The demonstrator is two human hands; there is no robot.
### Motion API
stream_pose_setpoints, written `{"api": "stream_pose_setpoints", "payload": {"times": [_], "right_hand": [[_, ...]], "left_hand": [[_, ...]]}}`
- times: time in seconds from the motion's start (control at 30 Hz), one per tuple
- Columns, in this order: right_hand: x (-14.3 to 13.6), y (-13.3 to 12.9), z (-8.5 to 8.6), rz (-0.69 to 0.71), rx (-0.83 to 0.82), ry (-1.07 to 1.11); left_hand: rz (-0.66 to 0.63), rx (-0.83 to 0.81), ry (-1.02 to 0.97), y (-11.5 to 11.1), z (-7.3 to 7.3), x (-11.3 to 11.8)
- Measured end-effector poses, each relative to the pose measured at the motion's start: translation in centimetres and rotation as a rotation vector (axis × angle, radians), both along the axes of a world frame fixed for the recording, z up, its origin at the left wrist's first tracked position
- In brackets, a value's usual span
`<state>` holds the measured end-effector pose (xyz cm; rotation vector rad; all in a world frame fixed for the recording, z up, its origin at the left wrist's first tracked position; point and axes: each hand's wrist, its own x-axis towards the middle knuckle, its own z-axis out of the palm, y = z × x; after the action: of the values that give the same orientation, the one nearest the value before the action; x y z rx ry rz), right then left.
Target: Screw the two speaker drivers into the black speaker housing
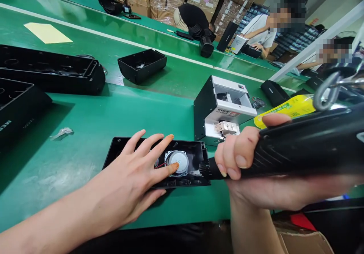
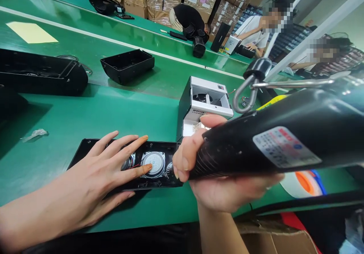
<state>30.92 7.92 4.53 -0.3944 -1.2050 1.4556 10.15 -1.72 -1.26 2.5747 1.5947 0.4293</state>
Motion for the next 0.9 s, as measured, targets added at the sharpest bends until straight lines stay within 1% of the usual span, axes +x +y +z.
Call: {"api": "stream_pose_setpoints", "payload": {"times": [0.1,0.3,0.47,0.67,0.9], "right_hand": [[-0.1,0.0,0.0,-0.002,-0.025,0.005],[-0.4,0.4,0.0,-0.004,-0.023,0.021],[-0.6,0.7,-0.7,0.013,-0.014,0.058],[-0.5,0.6,-1.3,0.029,-0.011,0.068],[-0.7,0.5,-1.3,0.073,-0.003,0.081]], "left_hand": [[-0.026,0.016,-0.009,0.2,-0.1,-0.2],[-0.014,0.024,-0.016,0.2,-0.2,-0.3],[-0.010,0.016,-0.017,0.2,0.0,-0.2],[0.001,0.006,-0.015,0.3,0.0,-0.1],[-0.009,0.003,0.044,0.4,0.7,0.1]]}}
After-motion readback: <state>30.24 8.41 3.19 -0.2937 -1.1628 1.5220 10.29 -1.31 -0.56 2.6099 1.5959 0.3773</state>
